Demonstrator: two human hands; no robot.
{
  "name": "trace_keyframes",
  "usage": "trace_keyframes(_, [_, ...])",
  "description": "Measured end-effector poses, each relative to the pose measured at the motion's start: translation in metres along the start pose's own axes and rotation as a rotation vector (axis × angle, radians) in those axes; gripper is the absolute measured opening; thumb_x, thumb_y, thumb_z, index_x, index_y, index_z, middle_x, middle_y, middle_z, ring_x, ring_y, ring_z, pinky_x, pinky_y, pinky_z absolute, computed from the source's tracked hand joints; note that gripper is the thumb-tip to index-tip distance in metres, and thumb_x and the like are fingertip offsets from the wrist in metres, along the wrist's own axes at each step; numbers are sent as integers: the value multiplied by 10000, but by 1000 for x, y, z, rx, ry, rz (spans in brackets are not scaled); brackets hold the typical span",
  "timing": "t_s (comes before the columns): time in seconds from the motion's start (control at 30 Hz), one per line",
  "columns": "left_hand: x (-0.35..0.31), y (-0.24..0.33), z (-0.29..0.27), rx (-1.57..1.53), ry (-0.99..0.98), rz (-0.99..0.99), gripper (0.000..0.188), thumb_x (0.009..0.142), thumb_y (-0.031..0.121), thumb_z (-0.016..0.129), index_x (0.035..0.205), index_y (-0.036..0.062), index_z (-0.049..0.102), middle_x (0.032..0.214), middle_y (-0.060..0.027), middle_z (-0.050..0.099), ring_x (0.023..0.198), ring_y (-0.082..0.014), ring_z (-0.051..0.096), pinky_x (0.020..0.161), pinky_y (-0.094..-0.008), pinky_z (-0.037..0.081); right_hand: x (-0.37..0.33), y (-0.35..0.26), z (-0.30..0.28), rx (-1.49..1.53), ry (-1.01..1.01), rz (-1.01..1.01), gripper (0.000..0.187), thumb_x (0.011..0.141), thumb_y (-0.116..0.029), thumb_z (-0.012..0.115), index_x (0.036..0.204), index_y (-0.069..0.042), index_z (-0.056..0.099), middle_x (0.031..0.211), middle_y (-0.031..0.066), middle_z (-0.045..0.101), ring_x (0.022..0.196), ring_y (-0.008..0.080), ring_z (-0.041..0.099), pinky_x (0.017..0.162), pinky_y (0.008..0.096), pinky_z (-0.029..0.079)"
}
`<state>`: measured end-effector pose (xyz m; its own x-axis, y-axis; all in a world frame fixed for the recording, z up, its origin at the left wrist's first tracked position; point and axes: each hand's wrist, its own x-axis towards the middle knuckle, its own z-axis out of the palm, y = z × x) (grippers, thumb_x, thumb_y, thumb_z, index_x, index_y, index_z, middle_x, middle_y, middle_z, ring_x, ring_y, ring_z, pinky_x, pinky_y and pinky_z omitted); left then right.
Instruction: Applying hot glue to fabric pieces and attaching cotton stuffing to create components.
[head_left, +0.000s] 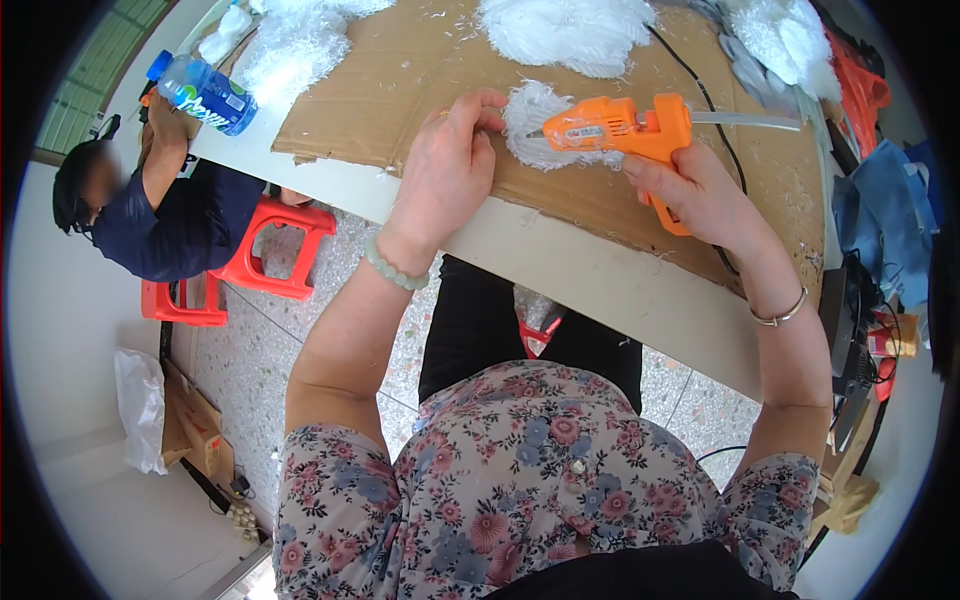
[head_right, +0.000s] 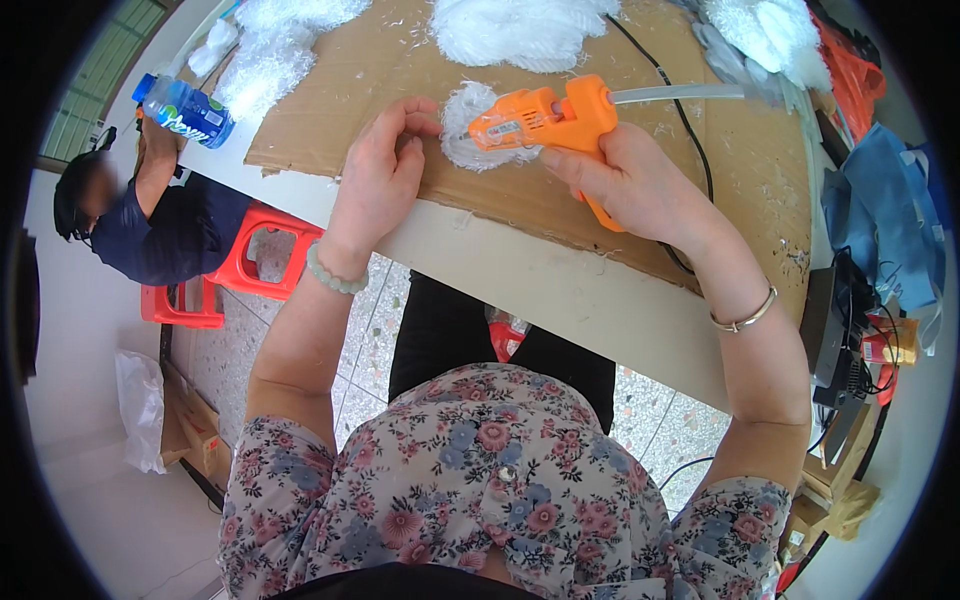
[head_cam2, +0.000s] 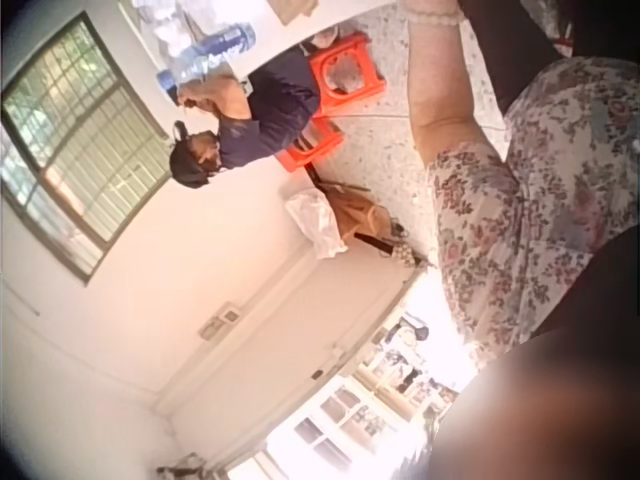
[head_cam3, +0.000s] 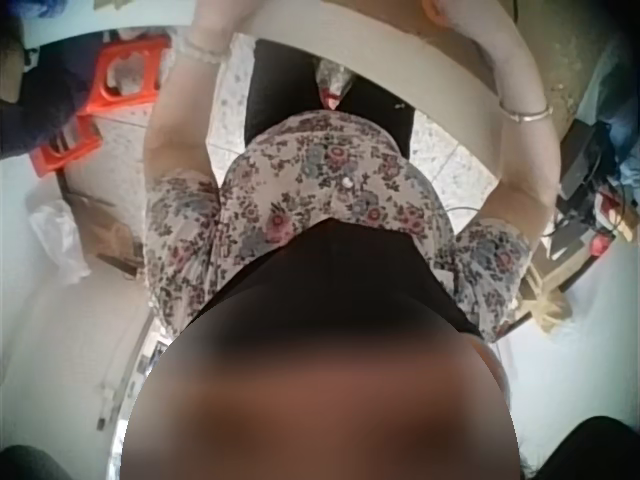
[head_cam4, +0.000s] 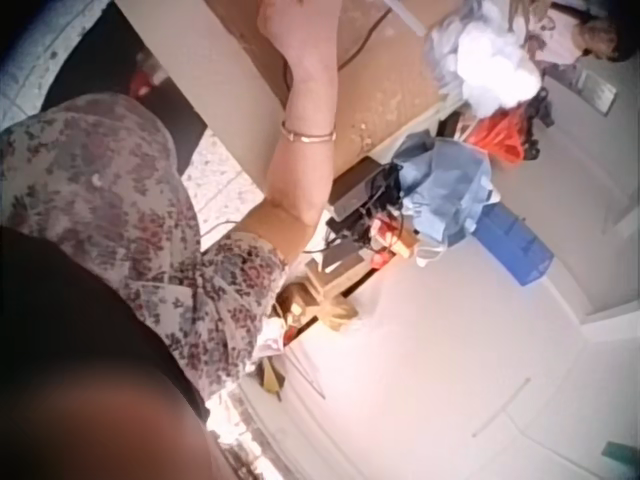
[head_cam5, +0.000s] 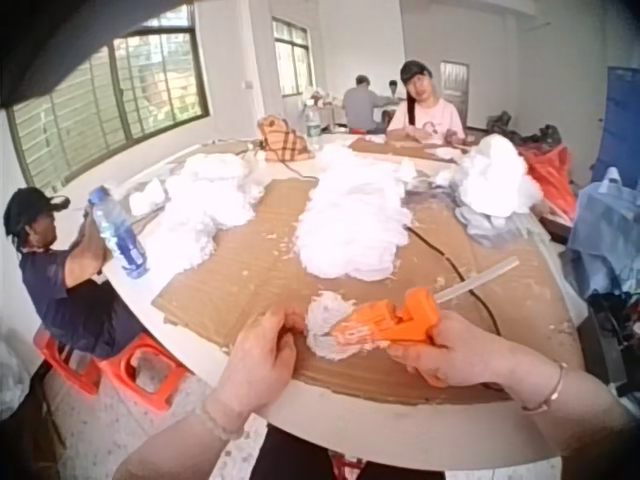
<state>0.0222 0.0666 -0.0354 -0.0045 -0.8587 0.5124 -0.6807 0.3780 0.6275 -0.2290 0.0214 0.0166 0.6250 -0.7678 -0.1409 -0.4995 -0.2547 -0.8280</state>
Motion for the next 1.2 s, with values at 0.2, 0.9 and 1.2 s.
trace_keyframes(0.2, [-7,-3,-9,150,8,61,263,750,-14,551,1004,56,557,787,-101,646,784,-303,588,796,-405,464,-7,12,-8,316,115,-67,272,920,-311,531,929,-40,545,746,16,551,693,98,534,628,242,430])
trace_keyframes(0.9, [26,11,9,256,-133,144,44,729,76,651,724,35,637,652,-101,607,662,-285,577,705,-371,467,21,43,7,771,319,-110,301,935,-271,507,1080,-9,534,978,74,606,931,161,595,883,302,471])
trace_keyframes(1.2, [53,-3,-5,-31,-220,-342,143,796,165,651,830,26,659,603,-88,587,564,-214,557,550,-308,453,22,44,12,708,314,-151,329,935,-349,504,1018,-43,591,913,36,629,866,98,562,768,238,440])
